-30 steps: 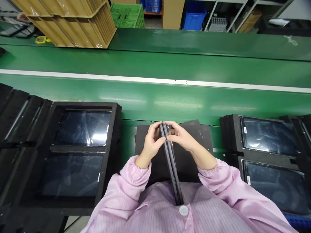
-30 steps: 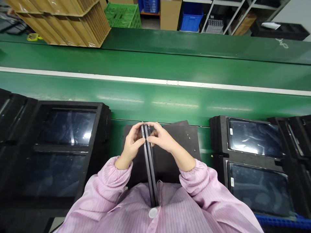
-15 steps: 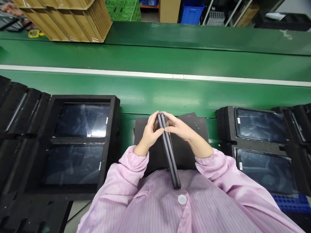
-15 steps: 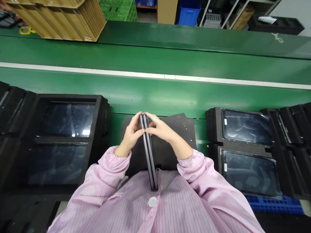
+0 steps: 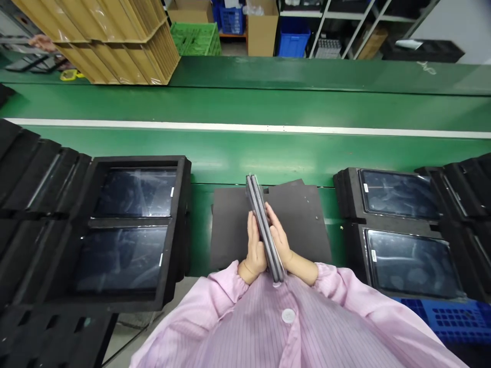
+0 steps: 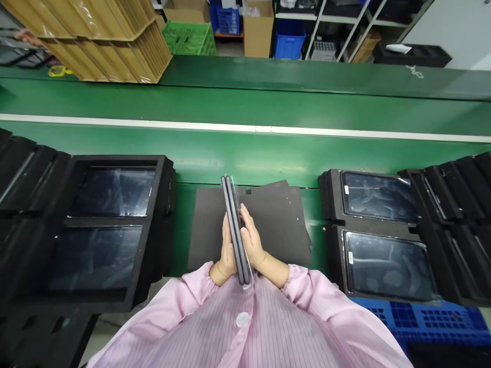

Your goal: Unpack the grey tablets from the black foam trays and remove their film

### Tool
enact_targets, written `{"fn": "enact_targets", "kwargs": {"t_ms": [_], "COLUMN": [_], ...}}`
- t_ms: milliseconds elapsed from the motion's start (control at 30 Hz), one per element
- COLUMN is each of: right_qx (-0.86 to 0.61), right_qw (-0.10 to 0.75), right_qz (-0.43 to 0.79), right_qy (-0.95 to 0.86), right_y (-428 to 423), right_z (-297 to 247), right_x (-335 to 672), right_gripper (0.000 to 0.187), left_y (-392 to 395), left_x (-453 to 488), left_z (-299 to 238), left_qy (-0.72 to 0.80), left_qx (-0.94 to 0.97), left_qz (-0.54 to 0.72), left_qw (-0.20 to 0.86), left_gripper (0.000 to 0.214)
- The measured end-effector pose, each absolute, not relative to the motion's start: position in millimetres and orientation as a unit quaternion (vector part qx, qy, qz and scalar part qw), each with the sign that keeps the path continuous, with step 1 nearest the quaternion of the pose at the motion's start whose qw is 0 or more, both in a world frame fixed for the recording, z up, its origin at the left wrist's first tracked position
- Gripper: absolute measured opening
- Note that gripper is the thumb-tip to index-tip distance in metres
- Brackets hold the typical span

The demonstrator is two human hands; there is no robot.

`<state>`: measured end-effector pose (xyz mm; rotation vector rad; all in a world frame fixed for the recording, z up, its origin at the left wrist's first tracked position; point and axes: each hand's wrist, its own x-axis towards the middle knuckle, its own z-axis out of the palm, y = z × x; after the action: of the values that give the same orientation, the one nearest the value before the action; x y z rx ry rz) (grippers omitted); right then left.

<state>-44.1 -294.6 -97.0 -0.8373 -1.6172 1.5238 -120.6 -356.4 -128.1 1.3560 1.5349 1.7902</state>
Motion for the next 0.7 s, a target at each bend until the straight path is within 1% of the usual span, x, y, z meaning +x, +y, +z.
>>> {"fn": "enact_targets", "kwargs": {"t_ms": [67,133,200,300,400,500,700], "right_qx": [-0.328,-0.311,-0.295,-0.314,-0.35,-0.362,-0.369], "right_qw": [0.415,0.452,0.465,0.437,0.402,0.395,0.377], "right_qz": [0.562,0.54,0.558,0.637,0.694,0.72,0.742], "right_qy": [-0.636,-0.638,-0.62,-0.552,-0.484,-0.441,-0.413], "right_y": [-287,-273,-257,-235,-217,-202,-184], "right_z": [-79,-50,-22,3,3,-4,-6], "right_x": [-52,-62,-75,-95,-113,-121,-125], "right_gripper": [0.05,0.044,0.041,0.039,0.037,0.036,0.03], "left_y": [-345,-328,-309,-282,-260,-245,-229], "left_x": [-125,-133,-140,-151,-158,-162,-161], "left_z": [-103,-71,-41,-14,-5,0,7], "left_qy": [0.546,0.546,0.555,0.572,0.571,0.559,0.555], "left_qx": [0.508,0.494,0.437,0.347,0.279,0.195,0.143], "left_qz": [0.647,0.659,0.676,0.682,0.689,0.708,0.716], "left_qw": [0.159,0.155,0.209,0.297,0.349,0.385,0.398], "left_gripper": [0.052,0.052,0.053,0.049,0.046,0.042,0.036]}}
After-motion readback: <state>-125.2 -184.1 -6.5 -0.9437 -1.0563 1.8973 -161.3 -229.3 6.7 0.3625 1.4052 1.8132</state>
